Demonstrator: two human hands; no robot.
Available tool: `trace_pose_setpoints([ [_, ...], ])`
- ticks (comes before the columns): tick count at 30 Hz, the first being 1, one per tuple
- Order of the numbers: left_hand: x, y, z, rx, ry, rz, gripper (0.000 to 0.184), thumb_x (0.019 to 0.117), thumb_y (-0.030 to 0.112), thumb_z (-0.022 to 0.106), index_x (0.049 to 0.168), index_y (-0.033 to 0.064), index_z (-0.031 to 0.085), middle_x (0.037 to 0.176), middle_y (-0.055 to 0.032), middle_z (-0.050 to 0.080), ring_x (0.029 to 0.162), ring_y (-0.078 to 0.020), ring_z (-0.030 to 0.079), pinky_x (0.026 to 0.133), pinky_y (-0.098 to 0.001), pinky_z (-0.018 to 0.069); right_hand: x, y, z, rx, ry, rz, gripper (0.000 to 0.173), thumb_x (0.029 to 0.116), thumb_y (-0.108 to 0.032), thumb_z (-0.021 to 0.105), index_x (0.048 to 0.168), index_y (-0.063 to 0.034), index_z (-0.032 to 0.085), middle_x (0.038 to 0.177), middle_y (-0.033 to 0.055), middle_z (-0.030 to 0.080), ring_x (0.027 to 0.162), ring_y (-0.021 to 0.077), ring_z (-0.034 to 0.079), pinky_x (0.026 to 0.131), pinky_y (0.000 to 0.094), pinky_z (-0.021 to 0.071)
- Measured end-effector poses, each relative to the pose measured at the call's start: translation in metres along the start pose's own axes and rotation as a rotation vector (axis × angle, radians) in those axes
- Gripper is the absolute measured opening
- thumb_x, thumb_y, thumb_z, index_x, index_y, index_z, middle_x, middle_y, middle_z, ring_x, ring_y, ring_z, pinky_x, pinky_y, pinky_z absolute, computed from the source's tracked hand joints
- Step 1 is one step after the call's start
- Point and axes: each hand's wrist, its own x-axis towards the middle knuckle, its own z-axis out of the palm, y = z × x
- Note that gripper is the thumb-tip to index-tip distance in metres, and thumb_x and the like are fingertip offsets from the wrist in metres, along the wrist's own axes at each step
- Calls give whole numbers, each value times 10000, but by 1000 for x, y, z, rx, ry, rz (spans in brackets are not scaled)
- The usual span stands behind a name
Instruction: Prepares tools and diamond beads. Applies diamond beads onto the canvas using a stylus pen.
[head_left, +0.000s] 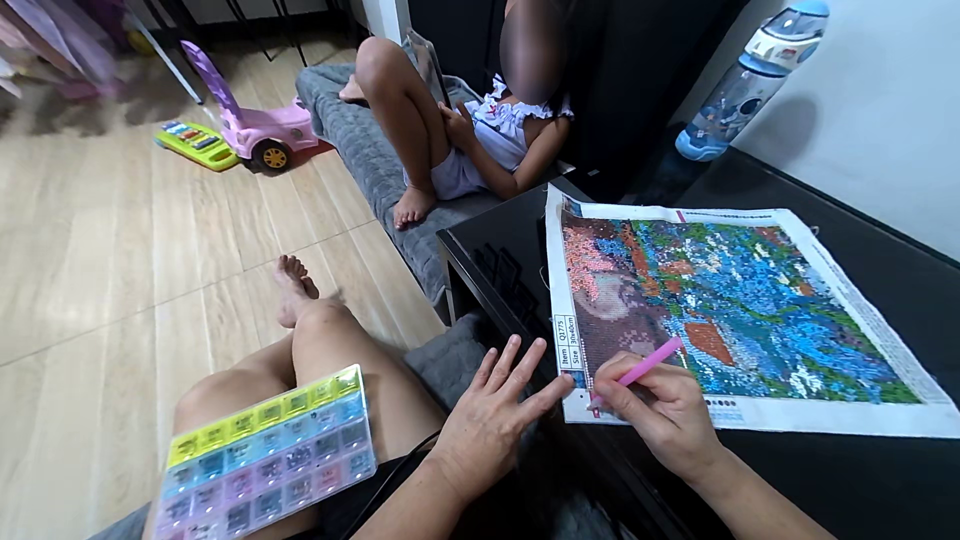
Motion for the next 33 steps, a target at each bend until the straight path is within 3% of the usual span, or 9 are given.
trace_pose_setpoints([
  [16, 0, -1, 0, 12, 3, 3, 847, 689, -69, 675, 1438, 318, 591, 1557, -166, 475, 1449, -410, 430, 1096, -555, 455, -1, 1, 2, 39, 0, 36, 239, 1017, -299, 615, 874, -129, 703, 804, -70, 682, 671, -47, 626, 596, 107, 537],
  [23, 0, -1, -1, -1, 2, 4, 863, 683, -79, 672, 1442, 322, 586, 1557, -171, 473, 1451, -419, 423, 1090, -560, 458, 2, -1, -3, 19, 145, 110, 167, 1005, -303, 629, 904, -194, 706, 799, -98, 685, 636, -21, 642, 570, 141, 566],
  [27, 1, -1, -1, 2, -6, 7, 877, 677, -87, 678, 1450, 314, 580, 1557, -173, 472, 1448, -418, 428, 1090, -565, 457, 4, -1, -3, -31, 261, 140, 127, 990, -207, 619, 900, -166, 698, 790, -113, 686, 612, -28, 637, 557, 139, 567],
  [33, 0, -1, 0, 11, 4, 3, 849, 692, -78, 663, 1439, 320, 591, 1554, -168, 479, 1445, -411, 436, 1096, -558, 454, 5, 0, -3, -16, 267, 149, 113, 982, -174, 625, 901, -153, 701, 792, -112, 691, 624, -26, 646, 565, 142, 573],
])
